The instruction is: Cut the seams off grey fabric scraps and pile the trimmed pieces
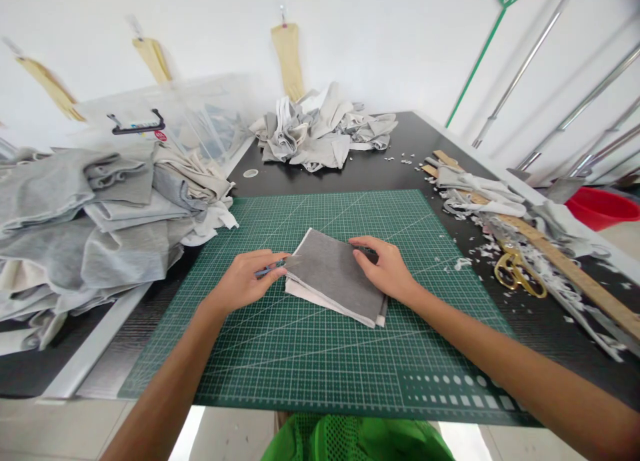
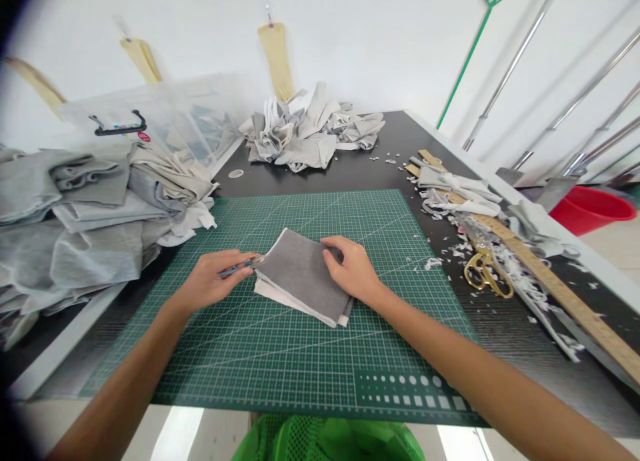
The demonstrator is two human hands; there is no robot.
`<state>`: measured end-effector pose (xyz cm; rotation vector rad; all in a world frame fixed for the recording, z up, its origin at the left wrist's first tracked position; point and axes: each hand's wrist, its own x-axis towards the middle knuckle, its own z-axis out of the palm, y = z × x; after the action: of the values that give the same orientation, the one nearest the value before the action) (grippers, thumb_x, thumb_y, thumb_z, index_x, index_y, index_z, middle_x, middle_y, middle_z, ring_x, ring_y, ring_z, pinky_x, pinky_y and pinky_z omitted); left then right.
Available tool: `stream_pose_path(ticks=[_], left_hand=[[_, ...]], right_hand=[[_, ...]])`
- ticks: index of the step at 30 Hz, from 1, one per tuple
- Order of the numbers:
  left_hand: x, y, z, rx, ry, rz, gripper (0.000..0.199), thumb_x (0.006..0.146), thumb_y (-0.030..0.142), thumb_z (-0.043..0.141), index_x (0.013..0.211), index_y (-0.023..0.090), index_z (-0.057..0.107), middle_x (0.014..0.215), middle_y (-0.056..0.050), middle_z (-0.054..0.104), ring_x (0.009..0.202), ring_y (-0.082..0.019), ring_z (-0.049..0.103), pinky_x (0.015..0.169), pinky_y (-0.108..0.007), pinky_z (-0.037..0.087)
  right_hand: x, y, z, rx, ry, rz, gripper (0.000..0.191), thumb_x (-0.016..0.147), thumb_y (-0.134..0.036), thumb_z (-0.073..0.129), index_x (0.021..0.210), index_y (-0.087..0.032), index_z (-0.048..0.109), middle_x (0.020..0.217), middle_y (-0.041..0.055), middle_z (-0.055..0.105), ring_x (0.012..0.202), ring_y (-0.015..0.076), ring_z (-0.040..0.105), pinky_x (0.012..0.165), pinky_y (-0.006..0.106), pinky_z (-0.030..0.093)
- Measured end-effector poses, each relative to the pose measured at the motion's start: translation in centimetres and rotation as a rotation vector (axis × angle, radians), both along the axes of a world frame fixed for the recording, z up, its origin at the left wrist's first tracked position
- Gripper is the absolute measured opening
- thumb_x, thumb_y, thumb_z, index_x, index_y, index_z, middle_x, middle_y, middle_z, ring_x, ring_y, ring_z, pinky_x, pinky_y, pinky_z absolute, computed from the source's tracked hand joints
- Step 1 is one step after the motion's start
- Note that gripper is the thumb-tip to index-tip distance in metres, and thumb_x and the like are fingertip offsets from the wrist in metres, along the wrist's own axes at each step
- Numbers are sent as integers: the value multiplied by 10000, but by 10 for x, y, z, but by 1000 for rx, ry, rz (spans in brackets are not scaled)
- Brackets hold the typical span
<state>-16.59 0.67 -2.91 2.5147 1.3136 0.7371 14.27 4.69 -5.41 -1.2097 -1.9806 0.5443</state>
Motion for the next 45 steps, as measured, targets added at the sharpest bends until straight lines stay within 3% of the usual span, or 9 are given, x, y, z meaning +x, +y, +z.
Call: stream_pose_path(ticks=[5,10,15,20,26,30,34,45], left_hand=[[17,-4,-2,-8,-1,-68,215,953,305,545,1089,203,677,857,-16,695,707,-134,604,657,-237,454],[42,-10,-2,-7,-9,-132,290,961,323,531,1206,192,614,967,-42,685,787,-144,621,716,-256,472],[60,-16,0,-28,46,-165,262,980,302,491,1180,209,634,830,-17,656,700,-138,602,631,-248,445],[87,-22,11,-15,71,-211,322,983,346,483,1248,191,582,883,-39,653,703,-146,599,612,-257,445],[120,-30,15,0,183,-313,263,999,330,447,1170,210,607,821,-9,631,680,-152,605,551,-258,416],[123,-32,8,-21,166,-309,330,987,372,475,1259,205,559,866,-21,637,725,-162,618,584,-261,446],[119,-33,2,-14,197,-302,273,995,329,458,1195,206,597,806,-12,621,654,-147,592,545,-247,422],[111,-36,3,20,174,-272,287,1008,333,423,1197,192,586,818,-19,622,652,-151,594,526,-259,430]], right_hand=[[3,7,-2,-26,-9,48,239,865,-196,538,1032,-229,707,1050,20,743,966,215,691,901,393,531],[1,8,-3,-80,63,52,243,859,-183,540,1024,-226,714,1043,20,747,954,195,700,897,358,538],[1,9,-3,-84,83,36,234,858,-178,539,1001,-223,718,1021,21,752,932,188,707,897,352,539],[1,9,-3,-57,89,40,234,857,-165,538,995,-220,719,1003,25,756,920,193,712,894,367,544],[2,7,-3,-44,86,52,254,862,-152,527,1019,-226,714,1025,23,751,953,188,706,912,369,545],[2,7,-4,-30,62,59,259,865,-157,525,1032,-223,712,1042,31,745,963,195,701,917,377,543],[1,7,-4,-30,63,55,262,862,-150,524,1037,-216,708,1053,35,742,964,194,700,916,371,544],[0,7,-3,-25,43,54,262,865,-154,521,1042,-219,704,1057,32,740,969,197,699,924,376,542]])
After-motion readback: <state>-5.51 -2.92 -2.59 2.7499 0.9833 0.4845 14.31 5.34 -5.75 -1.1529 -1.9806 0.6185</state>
